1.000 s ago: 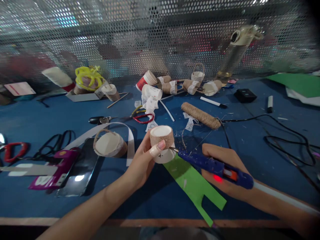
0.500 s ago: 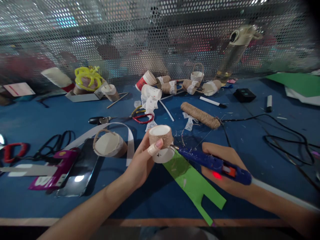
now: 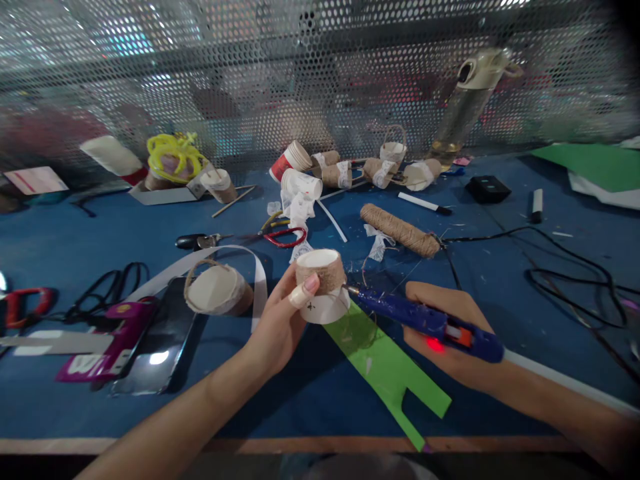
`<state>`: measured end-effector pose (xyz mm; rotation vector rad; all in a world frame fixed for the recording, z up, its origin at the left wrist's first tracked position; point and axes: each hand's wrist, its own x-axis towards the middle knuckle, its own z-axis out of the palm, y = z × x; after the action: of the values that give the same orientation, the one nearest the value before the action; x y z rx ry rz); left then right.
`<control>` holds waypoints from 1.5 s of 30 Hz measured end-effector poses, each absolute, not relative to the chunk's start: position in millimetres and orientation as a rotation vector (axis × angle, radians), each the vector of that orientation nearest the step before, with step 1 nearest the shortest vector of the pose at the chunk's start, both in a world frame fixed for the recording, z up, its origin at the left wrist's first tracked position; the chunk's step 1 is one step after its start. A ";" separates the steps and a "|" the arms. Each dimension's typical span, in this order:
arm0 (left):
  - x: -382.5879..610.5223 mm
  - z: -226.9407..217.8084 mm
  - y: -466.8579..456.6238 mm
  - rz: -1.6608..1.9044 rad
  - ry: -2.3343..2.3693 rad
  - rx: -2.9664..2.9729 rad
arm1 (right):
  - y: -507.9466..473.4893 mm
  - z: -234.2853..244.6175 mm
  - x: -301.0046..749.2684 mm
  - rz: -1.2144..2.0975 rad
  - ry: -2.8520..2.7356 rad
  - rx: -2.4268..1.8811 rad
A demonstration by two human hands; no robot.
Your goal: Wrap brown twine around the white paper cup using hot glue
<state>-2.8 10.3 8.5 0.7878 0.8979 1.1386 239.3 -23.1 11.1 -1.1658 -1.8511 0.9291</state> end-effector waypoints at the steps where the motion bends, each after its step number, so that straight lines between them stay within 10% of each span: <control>1: -2.8 9.2 10.2 1.142 0.905 0.782 | -22.6 9.8 240.9 0.928 -1.864 -1.173; 45: -3.5 -1.5 14.2 1.188 0.882 0.750 | -24.2 7.6 239.2 0.941 -1.827 -1.142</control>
<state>-3.5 14.2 -1.5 0.7502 0.8825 1.1881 239.2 -24.2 7.6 -1.1420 -1.8275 0.9411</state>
